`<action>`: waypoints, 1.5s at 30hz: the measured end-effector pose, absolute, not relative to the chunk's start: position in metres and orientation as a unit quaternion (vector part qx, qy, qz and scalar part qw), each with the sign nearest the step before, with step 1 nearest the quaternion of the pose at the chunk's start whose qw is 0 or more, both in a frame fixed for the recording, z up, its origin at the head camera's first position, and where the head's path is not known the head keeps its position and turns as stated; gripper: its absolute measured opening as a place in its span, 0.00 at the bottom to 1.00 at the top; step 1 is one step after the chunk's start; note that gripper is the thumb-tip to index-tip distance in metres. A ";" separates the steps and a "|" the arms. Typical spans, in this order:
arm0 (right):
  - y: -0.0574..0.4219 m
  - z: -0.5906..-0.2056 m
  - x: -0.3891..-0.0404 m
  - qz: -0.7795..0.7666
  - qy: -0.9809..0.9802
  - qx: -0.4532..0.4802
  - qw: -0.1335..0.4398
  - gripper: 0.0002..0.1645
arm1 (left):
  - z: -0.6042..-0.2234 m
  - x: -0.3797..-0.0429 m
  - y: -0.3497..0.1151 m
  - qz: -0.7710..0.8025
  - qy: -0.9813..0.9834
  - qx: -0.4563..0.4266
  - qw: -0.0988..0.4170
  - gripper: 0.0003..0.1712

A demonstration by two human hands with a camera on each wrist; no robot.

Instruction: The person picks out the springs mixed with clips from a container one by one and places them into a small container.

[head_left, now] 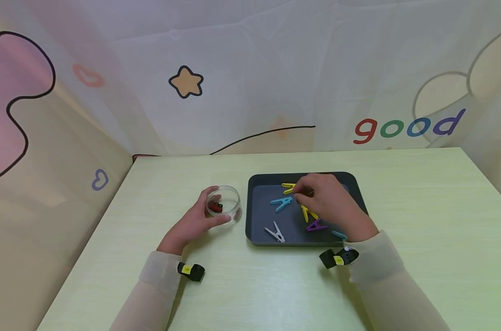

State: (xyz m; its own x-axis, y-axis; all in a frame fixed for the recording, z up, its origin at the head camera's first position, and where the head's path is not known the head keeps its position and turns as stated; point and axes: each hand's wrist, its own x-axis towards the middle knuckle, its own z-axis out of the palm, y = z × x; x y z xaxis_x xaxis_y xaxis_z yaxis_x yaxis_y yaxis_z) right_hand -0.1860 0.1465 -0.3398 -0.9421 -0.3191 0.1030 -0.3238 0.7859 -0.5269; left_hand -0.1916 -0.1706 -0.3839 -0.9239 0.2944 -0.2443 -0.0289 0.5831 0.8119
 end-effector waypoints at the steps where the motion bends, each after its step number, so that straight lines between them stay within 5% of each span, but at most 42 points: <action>1: 0.146 -0.340 -0.186 0.279 -0.945 0.171 0.006 0.07 | -0.384 -0.191 -0.171 0.450 0.871 0.076 0.180 0.51; 16: 0.143 -0.340 -0.184 0.274 -0.945 0.180 0.017 0.07 | -0.417 -0.206 -0.181 0.453 0.872 0.076 0.167 0.53; 45: 0.134 -0.346 -0.182 0.311 -0.914 0.253 0.058 0.04 | -0.417 -0.207 -0.179 0.445 0.878 0.059 0.168 0.52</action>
